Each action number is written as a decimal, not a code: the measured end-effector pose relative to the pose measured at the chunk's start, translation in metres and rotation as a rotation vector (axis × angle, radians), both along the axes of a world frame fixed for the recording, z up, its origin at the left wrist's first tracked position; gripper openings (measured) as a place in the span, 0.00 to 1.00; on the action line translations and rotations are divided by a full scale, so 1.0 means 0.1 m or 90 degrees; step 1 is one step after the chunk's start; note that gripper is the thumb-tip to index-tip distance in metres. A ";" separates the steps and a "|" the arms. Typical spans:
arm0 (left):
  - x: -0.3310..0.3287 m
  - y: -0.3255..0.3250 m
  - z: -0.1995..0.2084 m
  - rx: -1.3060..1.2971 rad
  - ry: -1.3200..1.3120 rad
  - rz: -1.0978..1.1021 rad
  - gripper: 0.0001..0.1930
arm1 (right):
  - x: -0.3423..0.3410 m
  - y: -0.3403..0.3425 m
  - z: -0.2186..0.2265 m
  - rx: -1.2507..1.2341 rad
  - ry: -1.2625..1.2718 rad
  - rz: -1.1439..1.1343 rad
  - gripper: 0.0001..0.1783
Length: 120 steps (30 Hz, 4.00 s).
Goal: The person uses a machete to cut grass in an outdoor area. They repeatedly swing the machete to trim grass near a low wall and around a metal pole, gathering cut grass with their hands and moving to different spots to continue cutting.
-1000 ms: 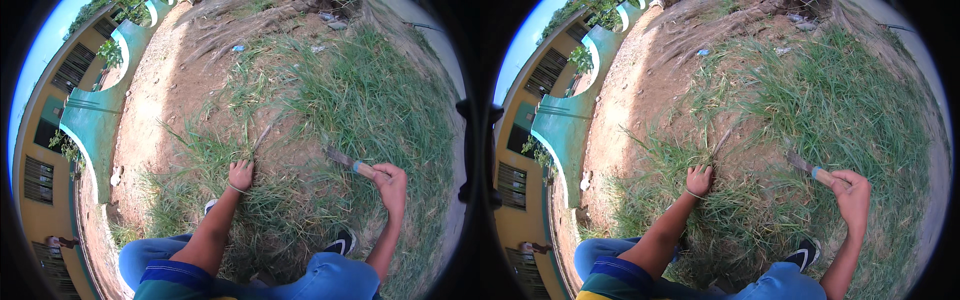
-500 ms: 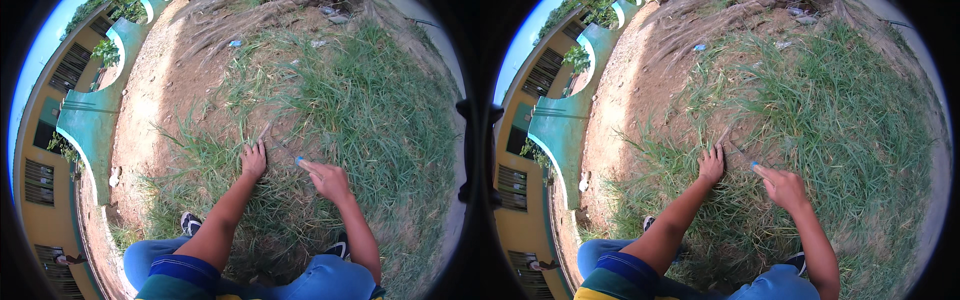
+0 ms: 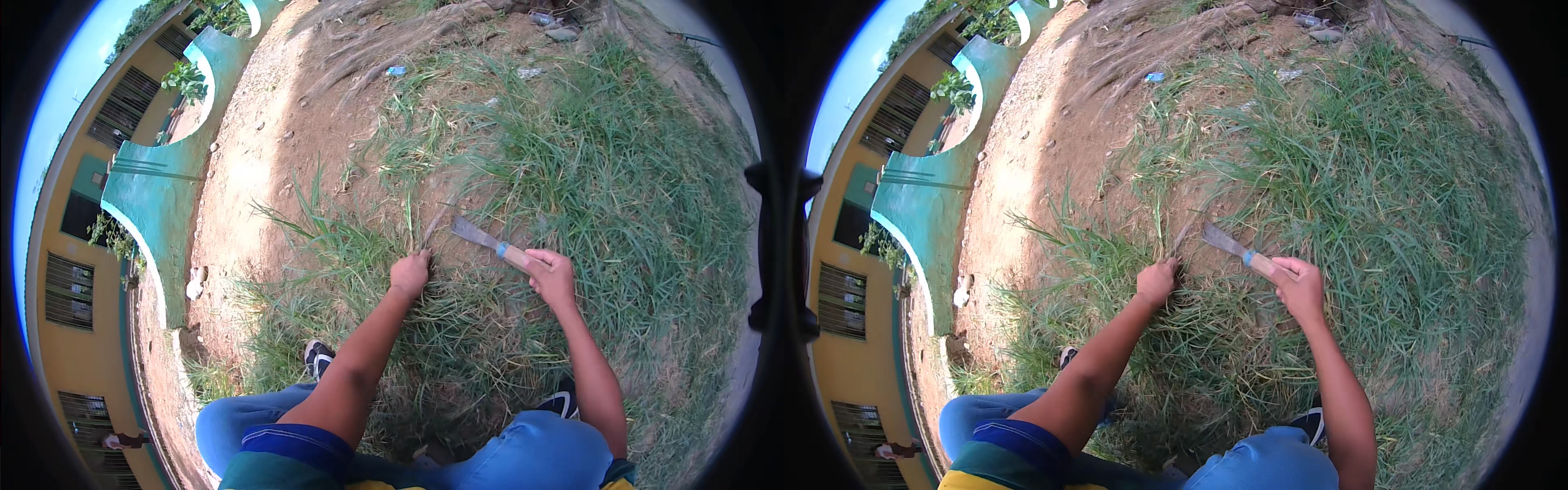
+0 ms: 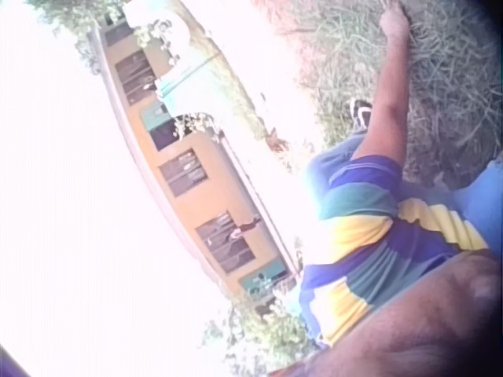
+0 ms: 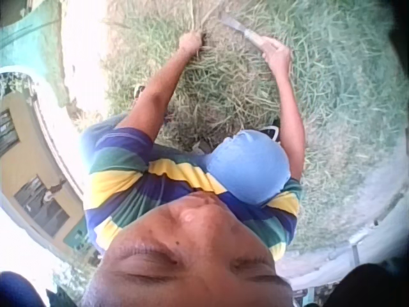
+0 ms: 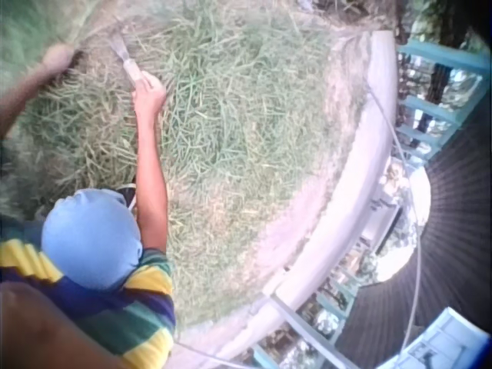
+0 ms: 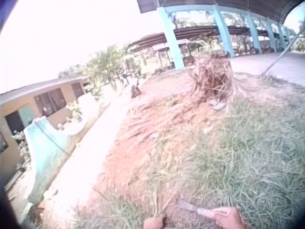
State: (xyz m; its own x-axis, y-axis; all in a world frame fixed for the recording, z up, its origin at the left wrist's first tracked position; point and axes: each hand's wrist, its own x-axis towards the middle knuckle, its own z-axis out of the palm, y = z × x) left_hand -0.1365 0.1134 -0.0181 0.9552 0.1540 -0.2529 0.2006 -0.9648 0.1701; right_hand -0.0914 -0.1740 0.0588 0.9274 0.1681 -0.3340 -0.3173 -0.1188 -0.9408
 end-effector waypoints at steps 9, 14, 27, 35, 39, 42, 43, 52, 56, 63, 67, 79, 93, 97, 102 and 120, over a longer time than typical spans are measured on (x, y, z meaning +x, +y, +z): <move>-0.13 0.23 -0.12 -0.146 -0.049 0.133 0.10 | -0.24 -0.66 1.01 -0.091 -0.033 0.062 0.11; -0.07 0.24 -0.33 -0.384 -0.151 0.173 0.11 | 0.02 -0.39 0.70 -0.083 0.099 0.064 0.10; -0.14 0.36 -0.40 -0.480 -0.090 0.239 0.13 | -0.10 -0.82 0.82 -0.020 0.126 0.030 0.11; -0.17 0.37 -0.42 -0.516 -0.086 0.265 0.13 | -0.31 0.29 0.11 -0.193 -0.215 0.155 0.14; -0.14 0.33 -0.42 -0.482 -0.086 0.231 0.12 | -0.31 0.19 0.51 -0.189 -0.194 0.175 0.13; -0.17 0.40 -0.37 -0.552 -0.044 0.281 0.12 | -0.13 -0.37 0.76 -0.074 0.025 0.109 0.08; -0.20 0.39 -0.39 -0.549 -0.056 0.270 0.11 | -0.09 -0.56 0.78 -0.044 0.065 0.081 0.07; -0.12 0.31 -0.33 -0.511 -0.118 0.223 0.11 | -0.59 0.30 -0.07 -0.183 -0.159 0.071 0.13; -0.13 0.39 -0.42 -0.511 -0.081 0.242 0.09 | -0.45 0.18 0.43 -0.209 -0.147 0.119 0.13; -0.09 0.25 -0.41 -0.578 -0.095 0.215 0.10 | -0.17 -0.24 0.37 -0.085 0.101 -0.009 0.09; -0.17 0.47 -0.50 -0.616 -0.095 0.262 0.10 | -0.36 0.38 0.34 -0.237 -0.254 0.165 0.12; 0.05 0.64 0.92 -0.024 0.065 -0.029 0.12 | -0.15 0.29 1.26 -0.595 -0.325 0.383 0.09; 0.11 1.15 3.67 0.158 -0.204 -0.011 0.35 | -0.37 1.44 2.93 -0.978 -0.510 0.534 0.07; -0.04 1.31 3.59 0.171 -0.195 -0.001 0.37 | -0.43 1.36 3.25 -0.924 -0.511 0.412 0.09; -0.28 1.55 3.67 0.243 -0.327 -0.015 0.40 | -0.59 1.65 3.20 -1.471 -0.836 0.299 0.05; -0.10 2.15 3.81 -0.140 -0.209 -0.003 0.47 | 0.07 2.24 4.36 -1.014 -0.817 0.483 0.04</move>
State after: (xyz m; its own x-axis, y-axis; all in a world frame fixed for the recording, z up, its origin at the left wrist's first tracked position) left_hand -0.1461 0.3281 0.3626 0.9914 0.1249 0.0402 0.0960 -0.8991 0.4271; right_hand -0.0842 0.0501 0.4947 0.6062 0.7937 0.0502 0.6987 -0.5617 0.4432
